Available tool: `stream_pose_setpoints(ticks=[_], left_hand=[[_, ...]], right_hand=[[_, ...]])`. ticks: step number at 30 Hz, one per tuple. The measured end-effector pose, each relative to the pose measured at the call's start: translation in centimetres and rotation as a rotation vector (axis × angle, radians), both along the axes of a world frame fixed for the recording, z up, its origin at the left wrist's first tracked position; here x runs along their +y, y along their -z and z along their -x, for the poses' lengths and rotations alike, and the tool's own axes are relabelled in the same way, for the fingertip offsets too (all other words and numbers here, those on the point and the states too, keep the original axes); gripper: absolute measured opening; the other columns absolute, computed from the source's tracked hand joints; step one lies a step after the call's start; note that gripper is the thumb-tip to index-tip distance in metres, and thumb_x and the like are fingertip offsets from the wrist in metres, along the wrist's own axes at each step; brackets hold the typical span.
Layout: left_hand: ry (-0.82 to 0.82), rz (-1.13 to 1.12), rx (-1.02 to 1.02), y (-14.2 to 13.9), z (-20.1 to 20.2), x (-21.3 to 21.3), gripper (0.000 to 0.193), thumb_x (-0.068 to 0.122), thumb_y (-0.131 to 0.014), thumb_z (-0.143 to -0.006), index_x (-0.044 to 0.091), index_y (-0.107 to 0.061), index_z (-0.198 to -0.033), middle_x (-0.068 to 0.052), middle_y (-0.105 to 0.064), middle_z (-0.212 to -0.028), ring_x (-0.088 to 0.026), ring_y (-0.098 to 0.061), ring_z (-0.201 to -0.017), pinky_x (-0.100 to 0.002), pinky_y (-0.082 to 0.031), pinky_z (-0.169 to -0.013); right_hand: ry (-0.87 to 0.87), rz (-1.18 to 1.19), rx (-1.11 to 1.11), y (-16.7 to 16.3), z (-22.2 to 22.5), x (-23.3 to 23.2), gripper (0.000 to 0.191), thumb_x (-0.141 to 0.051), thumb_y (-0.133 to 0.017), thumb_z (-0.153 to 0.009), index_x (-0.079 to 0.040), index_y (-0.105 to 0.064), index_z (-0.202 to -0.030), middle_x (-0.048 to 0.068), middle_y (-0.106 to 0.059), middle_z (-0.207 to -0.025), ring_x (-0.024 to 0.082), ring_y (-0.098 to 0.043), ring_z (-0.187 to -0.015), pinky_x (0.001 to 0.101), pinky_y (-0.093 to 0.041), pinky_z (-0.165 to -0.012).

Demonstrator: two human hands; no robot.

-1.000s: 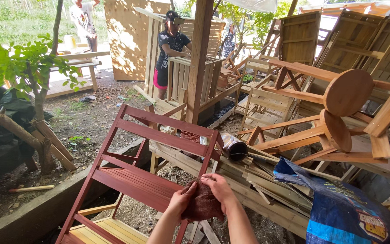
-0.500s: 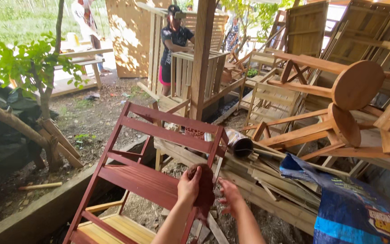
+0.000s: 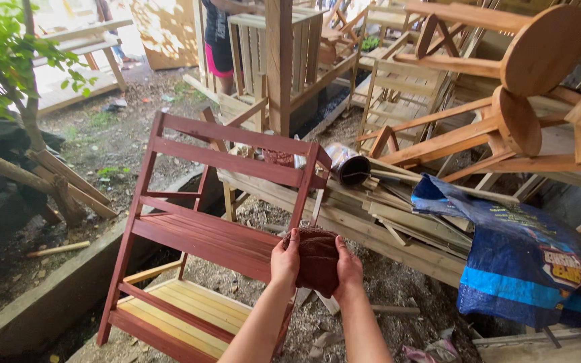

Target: The person applies a reddish wood stain to a wooden chair frame using a cloth, wiping the stain across the slats, rails and legs. They rotate and reposition the chair to reach different sides, working the stain into the wood surfaces.

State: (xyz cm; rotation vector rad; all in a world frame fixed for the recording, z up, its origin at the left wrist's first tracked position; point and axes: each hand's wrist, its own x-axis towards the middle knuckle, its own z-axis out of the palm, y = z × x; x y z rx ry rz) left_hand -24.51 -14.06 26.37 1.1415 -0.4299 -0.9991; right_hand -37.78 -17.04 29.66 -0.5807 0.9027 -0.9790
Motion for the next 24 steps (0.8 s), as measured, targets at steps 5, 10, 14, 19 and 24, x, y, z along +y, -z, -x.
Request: stream_pose_setpoints(ticks=[5,10,14,19,24], left_hand=[[0.107,-0.238,0.184,1.1,1.9,-2.2,0.069,0.061,-0.063,-0.088,0.006,-0.065,-0.13,-0.015,-0.074,-0.114,-0.031,-0.073,-0.099,-0.049,-0.06,-0.081],[0.322,-0.344,0.447,0.1,4.9,-6.0,0.076,0.073,-0.051,-0.085,0.017,-0.061,-0.135,-0.009,-0.073,-0.119,-0.027,-0.073,-0.1,-0.048,-0.06,-0.078],[0.155,-0.27,0.425,0.6,5.9,-12.0,0.073,0.069,-0.051,-0.088,0.013,-0.061,-0.135,-0.012,-0.073,-0.122,-0.03,-0.074,-0.103,-0.051,-0.062,-0.082],[0.033,-0.172,0.43,2.9,6.0,-19.4,0.067,0.064,-0.053,-0.09,0.01,-0.06,-0.13,-0.012,-0.072,-0.12,-0.031,-0.074,-0.102,-0.052,-0.062,-0.084],[0.01,-0.051,0.433,6.7,4.8,-24.0,0.051,0.048,-0.063,-0.092,0.008,-0.064,-0.123,-0.01,-0.074,-0.113,-0.025,-0.074,-0.097,-0.044,-0.062,-0.082]], right_hand=[[0.062,0.033,-0.075,3.0,2.2,-2.8,0.066,-0.058,-0.057,-0.094,-0.001,-0.063,-0.127,0.019,-0.073,-0.119,0.033,-0.075,-0.095,0.0505,-0.063,-0.078],[-0.049,-0.038,-0.216,6.0,4.7,-8.7,0.068,-0.062,-0.053,-0.093,-0.006,-0.064,-0.13,0.015,-0.071,-0.124,0.029,-0.071,-0.106,0.0457,-0.06,-0.088],[-0.15,-0.115,-0.215,7.3,7.5,-15.5,0.062,-0.053,-0.054,-0.094,-0.005,-0.064,-0.131,0.013,-0.072,-0.125,0.029,-0.07,-0.111,0.0444,-0.058,-0.092],[-0.301,-0.025,0.003,8.3,9.2,-24.0,0.052,-0.035,-0.061,-0.091,-0.005,-0.061,-0.134,0.011,-0.072,-0.121,0.029,-0.07,-0.111,0.0503,-0.054,-0.095],[-0.565,0.019,0.449,10.7,8.7,-30.0,0.072,-0.024,-0.077,-0.073,-0.018,-0.056,-0.141,0.003,-0.073,-0.119,0.021,-0.064,-0.111,0.0472,-0.044,-0.089]])
